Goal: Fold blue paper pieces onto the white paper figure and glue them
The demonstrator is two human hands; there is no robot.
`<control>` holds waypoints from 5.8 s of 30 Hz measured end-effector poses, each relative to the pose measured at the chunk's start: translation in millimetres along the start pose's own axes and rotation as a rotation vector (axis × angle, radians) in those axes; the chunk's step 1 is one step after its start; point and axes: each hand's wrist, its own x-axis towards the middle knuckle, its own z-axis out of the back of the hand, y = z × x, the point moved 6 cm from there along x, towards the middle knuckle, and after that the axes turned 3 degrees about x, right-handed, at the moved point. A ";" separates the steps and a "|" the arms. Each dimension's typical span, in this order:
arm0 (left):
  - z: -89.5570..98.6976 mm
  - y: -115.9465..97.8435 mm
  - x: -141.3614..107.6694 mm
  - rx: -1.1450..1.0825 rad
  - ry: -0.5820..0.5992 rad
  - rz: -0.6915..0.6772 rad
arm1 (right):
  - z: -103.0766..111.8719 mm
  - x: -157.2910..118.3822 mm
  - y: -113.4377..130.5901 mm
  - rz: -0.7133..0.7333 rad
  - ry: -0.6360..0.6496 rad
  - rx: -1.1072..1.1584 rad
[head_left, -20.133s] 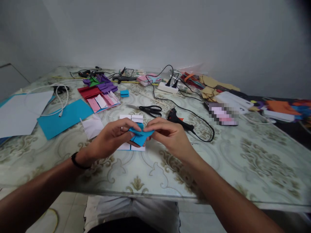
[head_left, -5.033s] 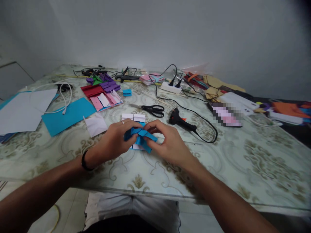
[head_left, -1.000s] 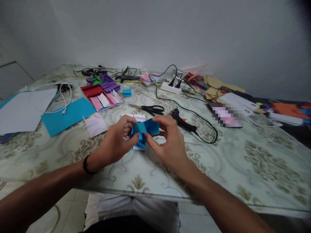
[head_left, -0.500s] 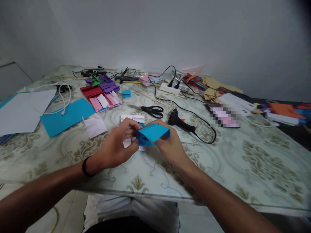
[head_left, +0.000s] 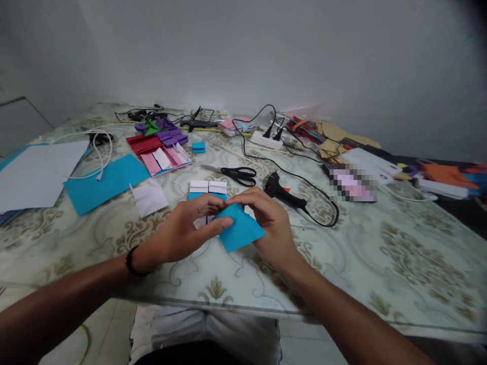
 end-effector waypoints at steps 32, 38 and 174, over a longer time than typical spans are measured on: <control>1.7 -9.9 2.0 0.042 -0.013 0.047 | -1.7 3.3 12.6 0.056 0.055 -0.032; 2.3 -8.0 2.0 0.027 -0.014 0.048 | -3.0 3.1 12.1 0.017 0.059 -0.036; 21.0 -14.4 -1.7 0.068 -0.317 -0.170 | -11.6 -8.6 -2.2 -0.141 -0.124 0.107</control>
